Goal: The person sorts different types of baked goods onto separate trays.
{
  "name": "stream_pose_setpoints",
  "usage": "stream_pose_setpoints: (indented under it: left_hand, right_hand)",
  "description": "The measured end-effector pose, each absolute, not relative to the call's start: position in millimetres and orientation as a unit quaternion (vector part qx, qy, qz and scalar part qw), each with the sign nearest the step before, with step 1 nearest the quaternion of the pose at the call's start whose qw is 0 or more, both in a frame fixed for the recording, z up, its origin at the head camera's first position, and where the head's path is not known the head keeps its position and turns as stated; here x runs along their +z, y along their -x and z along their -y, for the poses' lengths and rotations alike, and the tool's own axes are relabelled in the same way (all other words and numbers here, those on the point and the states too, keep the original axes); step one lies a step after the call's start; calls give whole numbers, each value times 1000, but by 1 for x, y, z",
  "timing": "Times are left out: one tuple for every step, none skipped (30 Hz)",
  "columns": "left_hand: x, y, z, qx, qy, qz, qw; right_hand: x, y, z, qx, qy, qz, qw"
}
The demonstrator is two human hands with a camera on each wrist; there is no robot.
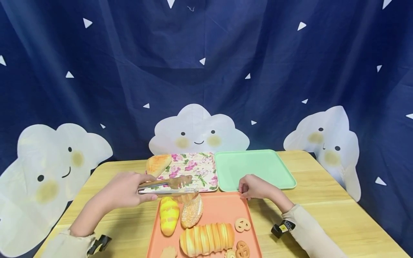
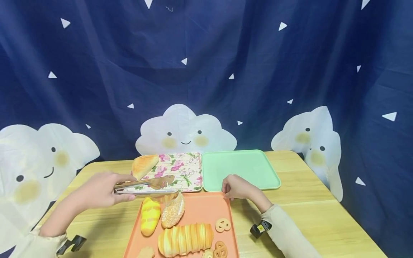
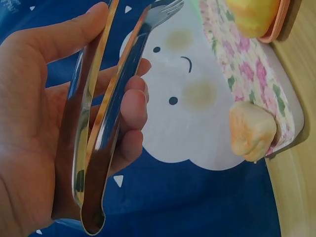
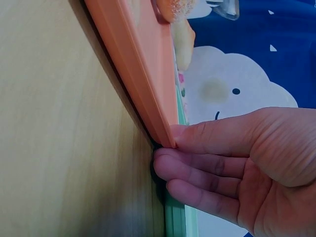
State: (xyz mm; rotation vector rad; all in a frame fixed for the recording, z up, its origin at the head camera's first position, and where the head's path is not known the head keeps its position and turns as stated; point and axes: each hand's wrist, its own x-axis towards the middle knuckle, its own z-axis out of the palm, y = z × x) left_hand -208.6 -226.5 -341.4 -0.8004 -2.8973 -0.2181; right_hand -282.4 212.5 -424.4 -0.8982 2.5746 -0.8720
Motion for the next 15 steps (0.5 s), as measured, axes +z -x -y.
stream_pose_setpoints:
  left_hand:
    - [-342,208,225,-72,266,960,58]
    - [-343,208,224,-71,266,960,51]
    - [-344,207,223,-71,265,961,46]
    - [-344,207,221,-70,263,961,39]
    - [-345,207,220,-70,261,962,34]
    - [-345,207,219,-70,259,963,28]
    - [-345,207,218,-69,258,963,24]
    - [-345,207,217,-68,257,964,21]
    - [-346,207,217,-71,257,964,15]
    - [-346,207,216,-72,258,964,9]
    - [-346,207,216,-72,259,963,5]
    - [-346,208,216,-72,261,963,0]
    - [-346,208,215,-73,263,962,-6]
    - [-346,208,215,-73,264,962,-11]
    - [-346,208,214,-72,266,961,-15]
  right_hand:
    - [-425,283,-213,-301,311,-891,139]
    - [-425,283,-213,-302,310,-891,139]
    - [-425,283,-213,-302,310,-891,138]
    - [-425,283,-213,-301,310,-891,138]
    - [-425,283,-213,-301,311,-891,138]
    - [-425,283,-213,-300,310,-892,138]
    - [-425,282,-213,-299,309,-892,138]
    - [-424,282,-213,-298,309,-893,137]
    - [-424,282,-213,-297,309,-893,137]
    - [-424,282,-213,-295,310,-893,137]
    - [-425,282,-213,-295,308,-894,137]
    - [-425,282,-213,-296,308,-894,137]
    - [-425,282,-212,-297,308,-893,137]
    - [-425,283,-212,-298,309,-893,137]
    - [-425,283,-212,-299,309,-892,137]
